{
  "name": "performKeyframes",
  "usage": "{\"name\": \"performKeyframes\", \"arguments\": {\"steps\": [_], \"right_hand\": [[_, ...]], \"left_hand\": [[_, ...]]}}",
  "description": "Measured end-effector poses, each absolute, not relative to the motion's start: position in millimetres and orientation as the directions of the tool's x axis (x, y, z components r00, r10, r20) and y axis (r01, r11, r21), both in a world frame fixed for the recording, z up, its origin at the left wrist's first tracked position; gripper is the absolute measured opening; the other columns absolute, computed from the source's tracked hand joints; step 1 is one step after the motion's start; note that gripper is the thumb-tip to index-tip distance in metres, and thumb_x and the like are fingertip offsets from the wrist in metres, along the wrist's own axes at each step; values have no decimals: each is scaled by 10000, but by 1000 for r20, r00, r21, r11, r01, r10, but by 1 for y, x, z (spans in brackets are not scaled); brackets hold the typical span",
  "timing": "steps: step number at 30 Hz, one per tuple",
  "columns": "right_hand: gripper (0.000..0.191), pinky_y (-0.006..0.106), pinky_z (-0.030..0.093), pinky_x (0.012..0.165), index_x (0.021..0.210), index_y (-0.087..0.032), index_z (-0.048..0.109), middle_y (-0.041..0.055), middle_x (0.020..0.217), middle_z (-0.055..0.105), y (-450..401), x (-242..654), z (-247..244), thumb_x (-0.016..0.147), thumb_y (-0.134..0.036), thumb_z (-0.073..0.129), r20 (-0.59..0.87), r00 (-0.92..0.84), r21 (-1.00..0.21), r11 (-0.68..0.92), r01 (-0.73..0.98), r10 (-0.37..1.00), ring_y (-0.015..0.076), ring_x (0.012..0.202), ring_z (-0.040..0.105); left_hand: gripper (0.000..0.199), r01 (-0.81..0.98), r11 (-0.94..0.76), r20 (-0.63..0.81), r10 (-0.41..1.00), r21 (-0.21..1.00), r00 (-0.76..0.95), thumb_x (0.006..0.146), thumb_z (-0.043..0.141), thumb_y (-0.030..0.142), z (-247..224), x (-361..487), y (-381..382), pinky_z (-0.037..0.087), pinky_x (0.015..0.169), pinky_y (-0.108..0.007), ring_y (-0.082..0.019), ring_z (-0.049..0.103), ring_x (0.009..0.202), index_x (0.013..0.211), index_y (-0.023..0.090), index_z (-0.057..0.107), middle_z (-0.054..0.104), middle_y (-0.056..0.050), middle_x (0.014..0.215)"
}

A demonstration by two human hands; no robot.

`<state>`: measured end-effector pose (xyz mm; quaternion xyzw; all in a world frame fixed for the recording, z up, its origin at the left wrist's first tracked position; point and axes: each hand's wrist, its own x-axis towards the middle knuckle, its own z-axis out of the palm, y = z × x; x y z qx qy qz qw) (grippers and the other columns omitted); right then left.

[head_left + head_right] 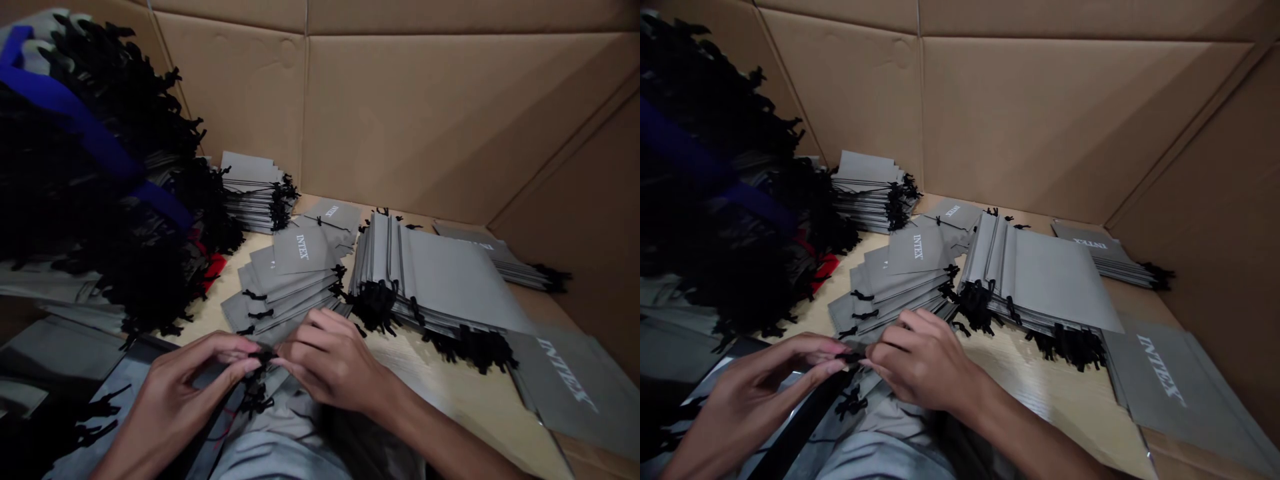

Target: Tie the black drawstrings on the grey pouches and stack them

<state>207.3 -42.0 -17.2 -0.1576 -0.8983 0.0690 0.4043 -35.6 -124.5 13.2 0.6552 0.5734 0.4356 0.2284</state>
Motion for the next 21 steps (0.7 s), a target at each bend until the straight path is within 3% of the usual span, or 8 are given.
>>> {"name": "performKeyframes", "arguments": {"steps": [9,13,16,21], "right_hand": [[125,337,362,709,1027,-181,708,17,889,737,-43,208,-15,1110,-251,646,703,-614,-286,933,217,358,181,792,503],[115,338,360,712,1016,-177,696,15,887,730,-42,208,-16,1098,-247,657,712,-602,-296,932,208,360,178,785,489],[142,344,354,710,1010,-178,686,14,873,718,-42,207,-15,1113,-260,633,714,-610,-258,939,228,344,182,790,488],[274,360,315,682,941,-196,652,5,786,655,-42,204,-14,1165,-257,507,705,-649,-111,948,297,286,190,776,476]], "left_hand": [[97,558,-244,306,952,793,-19,947,826,381,16,-36,-124,635,710,-130,-164,835,781,897,297,836,872,33,878],[171,540,-268,314,949,798,6,925,867,404,12,-34,-124,678,773,-159,-187,868,875,1081,334,848,895,31,1036],[432,580,-328,365,929,746,56,887,923,408,5,-31,-126,690,851,-189,-189,865,939,1300,389,799,882,36,1177],[248,636,-434,468,875,638,127,1003,789,237,0,-22,-128,654,945,-183,-149,836,997,1190,394,833,861,70,1157]]}}
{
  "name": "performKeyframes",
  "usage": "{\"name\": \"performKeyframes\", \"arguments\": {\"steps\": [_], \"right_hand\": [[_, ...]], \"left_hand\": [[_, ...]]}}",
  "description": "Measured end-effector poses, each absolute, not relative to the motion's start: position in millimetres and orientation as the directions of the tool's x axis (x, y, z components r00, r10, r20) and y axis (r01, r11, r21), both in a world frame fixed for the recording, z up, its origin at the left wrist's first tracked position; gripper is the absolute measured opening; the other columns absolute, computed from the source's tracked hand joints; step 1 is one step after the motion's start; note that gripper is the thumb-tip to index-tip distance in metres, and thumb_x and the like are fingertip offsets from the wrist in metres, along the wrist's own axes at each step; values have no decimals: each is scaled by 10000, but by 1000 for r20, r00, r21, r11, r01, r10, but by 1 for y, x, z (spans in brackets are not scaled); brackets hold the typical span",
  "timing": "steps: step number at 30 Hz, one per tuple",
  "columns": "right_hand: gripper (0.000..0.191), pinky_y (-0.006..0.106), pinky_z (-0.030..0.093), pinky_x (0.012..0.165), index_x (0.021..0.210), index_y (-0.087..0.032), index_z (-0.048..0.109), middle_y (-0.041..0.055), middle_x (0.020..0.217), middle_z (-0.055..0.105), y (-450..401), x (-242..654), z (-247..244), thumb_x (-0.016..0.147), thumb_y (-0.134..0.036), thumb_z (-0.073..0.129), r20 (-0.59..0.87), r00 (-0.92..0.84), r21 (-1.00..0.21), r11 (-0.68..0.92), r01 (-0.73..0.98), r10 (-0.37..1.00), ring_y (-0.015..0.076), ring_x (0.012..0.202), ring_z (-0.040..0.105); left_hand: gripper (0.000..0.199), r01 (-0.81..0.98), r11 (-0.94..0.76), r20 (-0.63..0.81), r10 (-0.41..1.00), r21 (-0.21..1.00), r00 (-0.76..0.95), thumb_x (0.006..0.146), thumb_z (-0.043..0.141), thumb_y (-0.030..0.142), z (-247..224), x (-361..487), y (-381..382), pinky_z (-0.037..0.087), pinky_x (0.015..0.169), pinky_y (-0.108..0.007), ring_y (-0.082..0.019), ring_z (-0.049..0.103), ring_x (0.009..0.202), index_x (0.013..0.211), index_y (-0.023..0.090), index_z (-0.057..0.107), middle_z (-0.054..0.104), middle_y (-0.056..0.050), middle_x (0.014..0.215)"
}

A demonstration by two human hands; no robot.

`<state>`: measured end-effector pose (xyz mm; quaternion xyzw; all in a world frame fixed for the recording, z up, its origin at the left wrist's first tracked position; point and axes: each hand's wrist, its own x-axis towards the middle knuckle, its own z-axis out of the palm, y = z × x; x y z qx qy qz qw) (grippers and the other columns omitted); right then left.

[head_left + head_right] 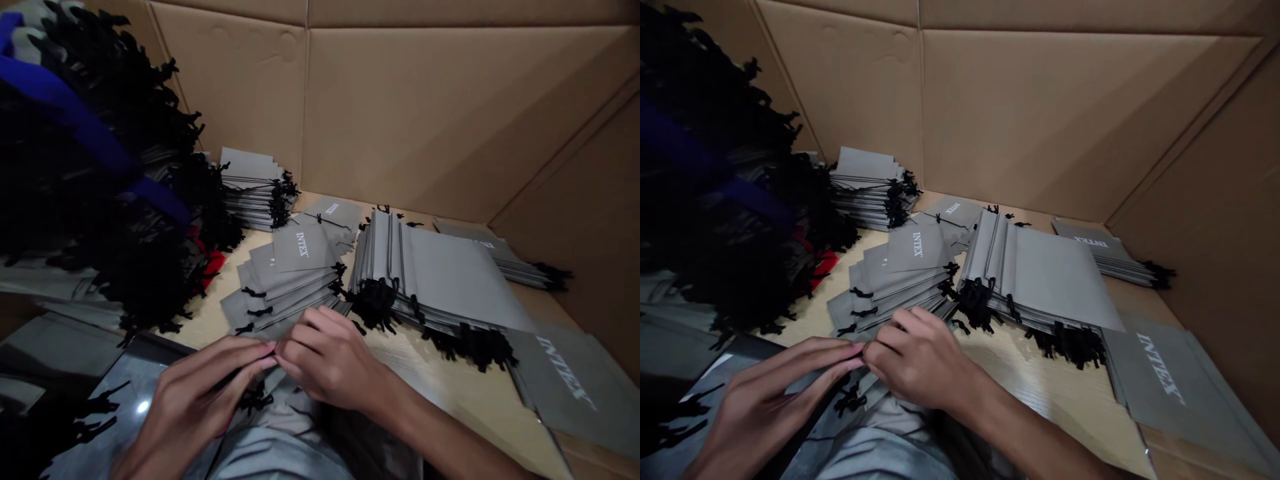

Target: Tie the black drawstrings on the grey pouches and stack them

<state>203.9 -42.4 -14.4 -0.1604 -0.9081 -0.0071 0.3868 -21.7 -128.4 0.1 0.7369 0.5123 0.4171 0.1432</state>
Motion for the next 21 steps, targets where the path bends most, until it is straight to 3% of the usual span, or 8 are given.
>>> {"name": "performKeyframes", "arguments": {"steps": [11,14,18,21], "right_hand": [[292,357,337,692,980,-192,628,-3,820,635,-37,205,-24,1164,-112,416,715,-689,-30,989,143,121,181,768,474],[284,354,352,691,1006,-186,634,7,815,621,-38,207,-23,1172,-148,407,687,-706,-83,983,164,176,187,773,478],[327,339,395,701,1093,-176,648,20,857,645,-39,207,-18,1213,-366,411,611,-729,-209,951,228,309,186,779,483],[314,336,395,706,1124,-183,649,16,867,642,-37,207,-15,1214,-364,409,587,-754,-208,955,212,295,185,785,481]], "left_hand": [[48,598,-332,338,935,730,106,974,803,270,9,-27,-128,645,692,-151,-169,830,836,979,300,841,856,11,959],[37,598,-312,323,942,738,92,958,824,284,8,-29,-124,639,680,-139,-168,838,844,964,312,848,867,21,966],[103,572,-332,364,929,750,62,929,857,266,4,-30,-120,641,769,-152,-153,837,833,1002,338,865,877,42,963],[107,542,-322,353,934,776,49,903,878,281,5,-31,-117,637,759,-164,-162,836,798,1002,323,880,883,28,937]]}}
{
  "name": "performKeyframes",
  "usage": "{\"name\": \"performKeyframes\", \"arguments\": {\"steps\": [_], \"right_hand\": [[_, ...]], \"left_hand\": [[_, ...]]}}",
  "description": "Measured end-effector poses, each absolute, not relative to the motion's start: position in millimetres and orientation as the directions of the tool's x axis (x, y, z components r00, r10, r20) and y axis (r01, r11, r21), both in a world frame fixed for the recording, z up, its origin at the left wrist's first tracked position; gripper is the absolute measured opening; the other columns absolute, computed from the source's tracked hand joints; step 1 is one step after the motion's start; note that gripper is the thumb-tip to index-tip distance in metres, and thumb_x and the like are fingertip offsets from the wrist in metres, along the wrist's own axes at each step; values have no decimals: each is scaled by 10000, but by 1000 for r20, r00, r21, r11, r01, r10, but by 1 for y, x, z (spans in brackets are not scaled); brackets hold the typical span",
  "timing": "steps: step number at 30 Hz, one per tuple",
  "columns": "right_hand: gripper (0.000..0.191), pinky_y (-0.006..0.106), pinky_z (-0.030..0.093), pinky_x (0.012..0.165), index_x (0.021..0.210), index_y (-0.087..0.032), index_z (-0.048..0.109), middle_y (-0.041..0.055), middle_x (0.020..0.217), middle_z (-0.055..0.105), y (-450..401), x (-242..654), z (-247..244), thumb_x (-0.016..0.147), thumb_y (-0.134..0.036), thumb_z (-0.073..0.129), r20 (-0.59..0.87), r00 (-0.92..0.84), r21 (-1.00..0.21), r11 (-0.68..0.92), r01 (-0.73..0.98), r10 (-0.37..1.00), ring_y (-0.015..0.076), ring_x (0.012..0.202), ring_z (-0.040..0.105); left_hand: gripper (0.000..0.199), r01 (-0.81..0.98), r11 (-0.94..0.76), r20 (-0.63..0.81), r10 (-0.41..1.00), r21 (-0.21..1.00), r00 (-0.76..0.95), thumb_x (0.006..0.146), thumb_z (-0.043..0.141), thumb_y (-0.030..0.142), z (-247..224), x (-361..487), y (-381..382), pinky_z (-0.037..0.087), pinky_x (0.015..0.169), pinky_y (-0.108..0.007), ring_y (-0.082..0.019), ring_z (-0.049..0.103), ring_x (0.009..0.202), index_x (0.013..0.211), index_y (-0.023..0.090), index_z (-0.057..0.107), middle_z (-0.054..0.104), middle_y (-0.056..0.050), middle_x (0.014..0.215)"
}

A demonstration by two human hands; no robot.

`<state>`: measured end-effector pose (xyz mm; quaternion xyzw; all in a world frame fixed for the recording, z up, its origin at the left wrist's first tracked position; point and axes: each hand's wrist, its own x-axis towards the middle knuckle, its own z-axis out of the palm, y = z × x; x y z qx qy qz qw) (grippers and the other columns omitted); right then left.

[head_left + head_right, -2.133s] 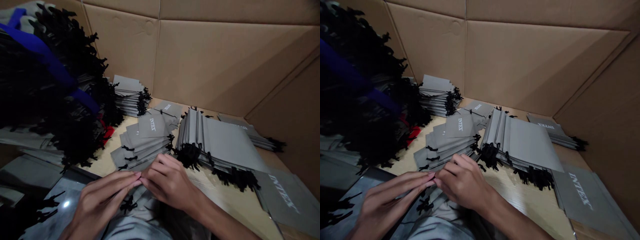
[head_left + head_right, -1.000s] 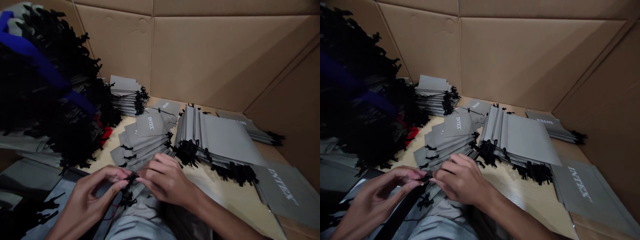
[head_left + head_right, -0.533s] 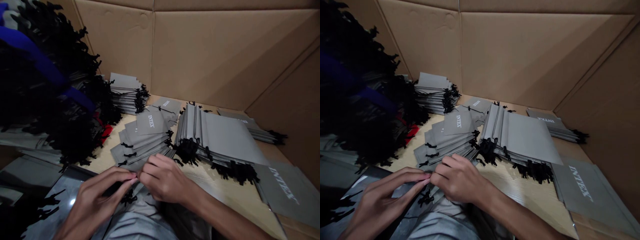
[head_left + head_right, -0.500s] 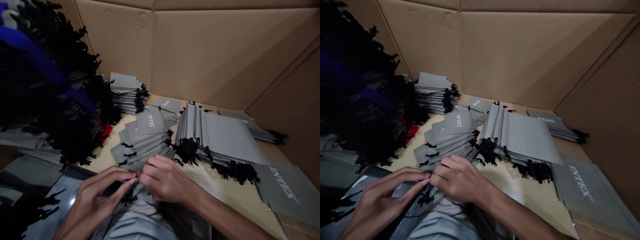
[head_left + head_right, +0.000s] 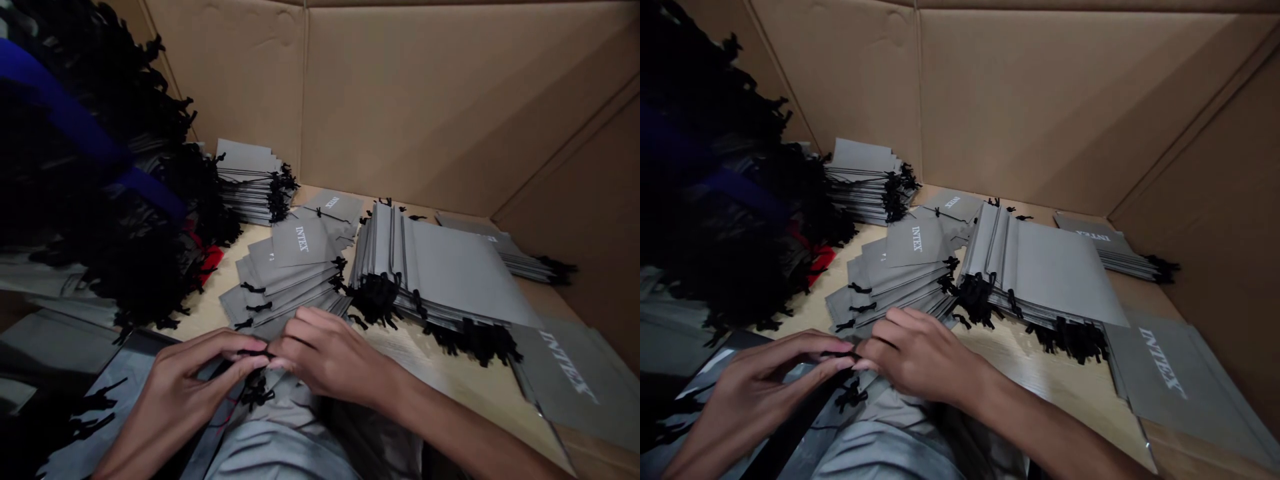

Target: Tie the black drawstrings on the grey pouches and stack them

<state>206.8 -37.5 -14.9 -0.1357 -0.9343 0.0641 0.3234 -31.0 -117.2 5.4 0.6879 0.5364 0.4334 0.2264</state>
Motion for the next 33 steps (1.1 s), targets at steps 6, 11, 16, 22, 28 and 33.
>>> {"name": "performKeyframes", "arguments": {"steps": [6,11,16,22,28,33], "right_hand": [[167,341,383,710,989,-191,608,15,824,571,-34,208,-21,1093,-149,485,571,-803,-174,981,88,173,196,786,446],[178,344,373,697,1040,-166,634,12,820,566,-37,211,-32,1011,-61,493,599,-784,-156,984,83,162,192,781,452],[212,356,377,674,1030,-148,674,16,811,610,-39,215,-32,1046,-56,484,628,-761,-137,985,102,166,193,762,457],[171,364,370,689,1149,-159,714,21,865,680,-45,219,-20,1158,-246,567,643,-711,-157,958,240,284,194,825,502],[167,365,331,733,1116,-260,746,26,1015,689,-42,218,4,1155,-333,601,604,-720,-98,928,358,342,201,891,489],[222,343,337,730,1079,-235,733,31,998,648,-50,220,9,1142,-411,613,557,-719,-158,903,399,415,194,895,511]], "left_hand": [[96,499,-184,137,982,847,130,921,817,319,7,-31,-111,566,614,-163,-147,744,673,866,248,847,816,4,760],[134,466,-134,91,989,875,113,914,779,310,-2,-28,-107,544,609,-192,-153,694,679,837,205,809,776,-17,748],[103,450,-121,85,992,885,98,896,802,277,-1,-27,-107,556,583,-187,-146,683,642,828,199,811,758,-12,707],[185,441,-102,74,994,892,80,979,777,388,0,-40,-111,660,651,-214,-192,819,720,1084,251,842,869,-37,890],[485,585,-262,179,964,767,198,939,809,331,4,-45,-118,667,905,-250,-210,813,1037,1405,329,673,829,-40,1217],[675,728,-354,163,933,587,322,920,851,337,-2,-51,-120,615,1091,-341,-246,744,1256,1530,372,563,711,-50,1462]]}}
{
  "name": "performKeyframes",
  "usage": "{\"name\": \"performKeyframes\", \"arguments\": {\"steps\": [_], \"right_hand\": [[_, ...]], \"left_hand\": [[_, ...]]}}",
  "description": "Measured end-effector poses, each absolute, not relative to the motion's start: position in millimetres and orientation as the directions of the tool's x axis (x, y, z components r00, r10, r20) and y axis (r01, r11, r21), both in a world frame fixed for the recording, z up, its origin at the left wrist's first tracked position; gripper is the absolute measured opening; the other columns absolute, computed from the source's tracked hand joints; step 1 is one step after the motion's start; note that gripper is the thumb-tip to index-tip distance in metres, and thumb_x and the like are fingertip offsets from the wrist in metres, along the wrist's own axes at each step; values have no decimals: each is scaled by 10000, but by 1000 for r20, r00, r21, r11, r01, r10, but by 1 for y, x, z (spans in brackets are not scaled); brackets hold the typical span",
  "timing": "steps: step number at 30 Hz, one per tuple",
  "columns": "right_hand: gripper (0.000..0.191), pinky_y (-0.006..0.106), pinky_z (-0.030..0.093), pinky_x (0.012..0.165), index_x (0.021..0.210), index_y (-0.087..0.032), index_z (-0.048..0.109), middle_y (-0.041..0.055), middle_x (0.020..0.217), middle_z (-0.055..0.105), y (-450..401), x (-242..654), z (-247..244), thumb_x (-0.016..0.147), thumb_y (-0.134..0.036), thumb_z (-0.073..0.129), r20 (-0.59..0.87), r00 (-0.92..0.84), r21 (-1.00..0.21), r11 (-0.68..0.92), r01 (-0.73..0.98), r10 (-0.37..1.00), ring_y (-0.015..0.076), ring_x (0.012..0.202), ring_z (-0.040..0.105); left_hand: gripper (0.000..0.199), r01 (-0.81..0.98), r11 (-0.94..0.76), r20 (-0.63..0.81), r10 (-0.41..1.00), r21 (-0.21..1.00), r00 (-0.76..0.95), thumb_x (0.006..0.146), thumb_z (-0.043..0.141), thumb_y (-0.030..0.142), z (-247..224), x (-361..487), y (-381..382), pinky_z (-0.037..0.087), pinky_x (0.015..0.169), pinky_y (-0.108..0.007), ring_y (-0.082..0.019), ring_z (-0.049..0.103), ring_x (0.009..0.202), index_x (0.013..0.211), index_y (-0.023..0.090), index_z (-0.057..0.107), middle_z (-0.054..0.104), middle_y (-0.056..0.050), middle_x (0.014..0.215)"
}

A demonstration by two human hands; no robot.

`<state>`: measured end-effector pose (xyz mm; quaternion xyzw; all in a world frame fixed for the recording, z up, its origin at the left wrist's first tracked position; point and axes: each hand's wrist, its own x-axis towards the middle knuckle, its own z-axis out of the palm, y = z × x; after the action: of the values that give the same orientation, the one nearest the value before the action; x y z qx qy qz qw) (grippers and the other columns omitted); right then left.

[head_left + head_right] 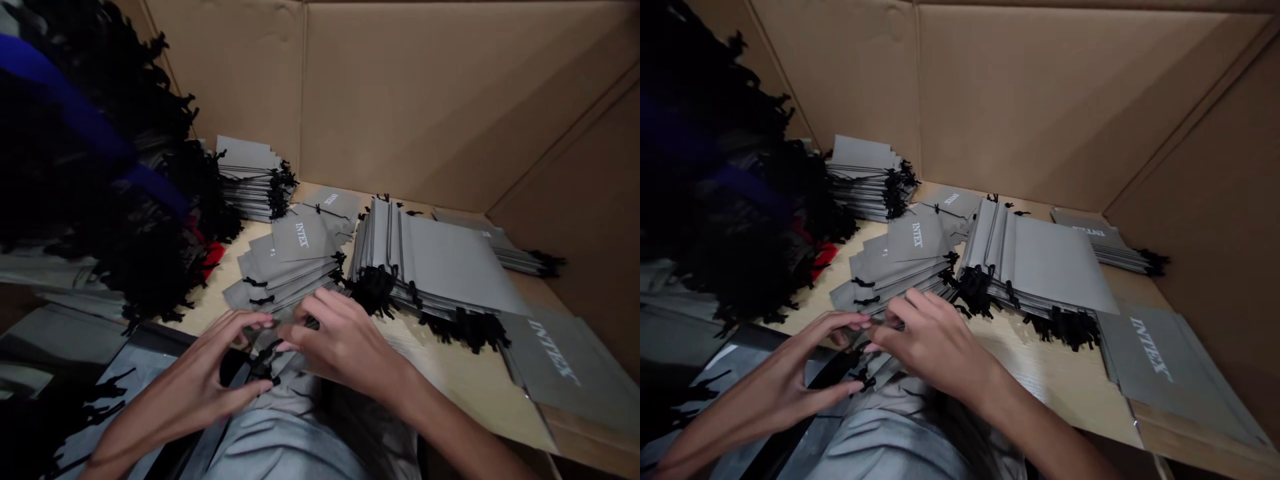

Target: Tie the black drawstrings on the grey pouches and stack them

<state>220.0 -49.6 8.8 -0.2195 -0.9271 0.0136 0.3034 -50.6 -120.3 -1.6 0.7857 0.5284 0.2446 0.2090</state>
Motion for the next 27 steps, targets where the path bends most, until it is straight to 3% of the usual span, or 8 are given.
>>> {"name": "performKeyframes", "arguments": {"steps": [5,9,14,17,21,27], "right_hand": [[132,340,309,665,1067,-239,731,13,938,636,-74,228,-11,1106,-358,690,536,-688,-232,869,437,489,186,820,496],[116,329,393,721,1164,-225,717,36,1013,666,-94,235,-27,1091,-314,705,533,-648,-295,838,460,544,199,886,550],[192,323,477,769,1252,-222,680,64,1113,675,-106,243,-32,1073,-161,645,456,-636,-372,783,499,623,218,973,614],[260,327,521,798,1284,-226,666,71,1147,685,-111,246,-30,1062,-105,605,408,-629,-404,749,525,662,227,1004,642],[254,317,572,805,1265,-223,667,72,1154,718,-118,245,-33,1053,-92,622,422,-603,-389,736,554,677,223,1002,687],[325,319,645,804,1290,-232,665,95,1132,736,-122,238,-52,1030,-69,560,486,-559,-362,738,570,671,230,973,750]], "left_hand": [[614,770,-371,121,924,519,364,915,871,453,-11,-72,-130,600,1142,-387,-297,705,1369,1475,362,636,722,-66,1472],[618,788,-354,102,930,503,353,906,875,510,-17,-83,-136,596,1156,-410,-312,689,1410,1469,366,664,712,-72,1520],[419,745,-394,176,917,539,358,934,844,455,-7,-73,-133,668,969,-313,-276,804,1169,1322,326,751,815,-56,1301],[295,718,-438,234,898,541,372,1005,767,403,-3,-60,-128,650,899,-279,-226,798,1028,1281,302,734,813,-36,1171],[238,730,-489,388,863,477,325,1023,740,370,-13,-41,-123,604,962,-334,-249,744,1108,1239,271,748,778,-54,1181],[226,750,-529,445,825,396,347,1031,658,263,-30,-20,-123,613,939,-338,-257,749,1073,1217,255,786,792,-54,1116]]}}
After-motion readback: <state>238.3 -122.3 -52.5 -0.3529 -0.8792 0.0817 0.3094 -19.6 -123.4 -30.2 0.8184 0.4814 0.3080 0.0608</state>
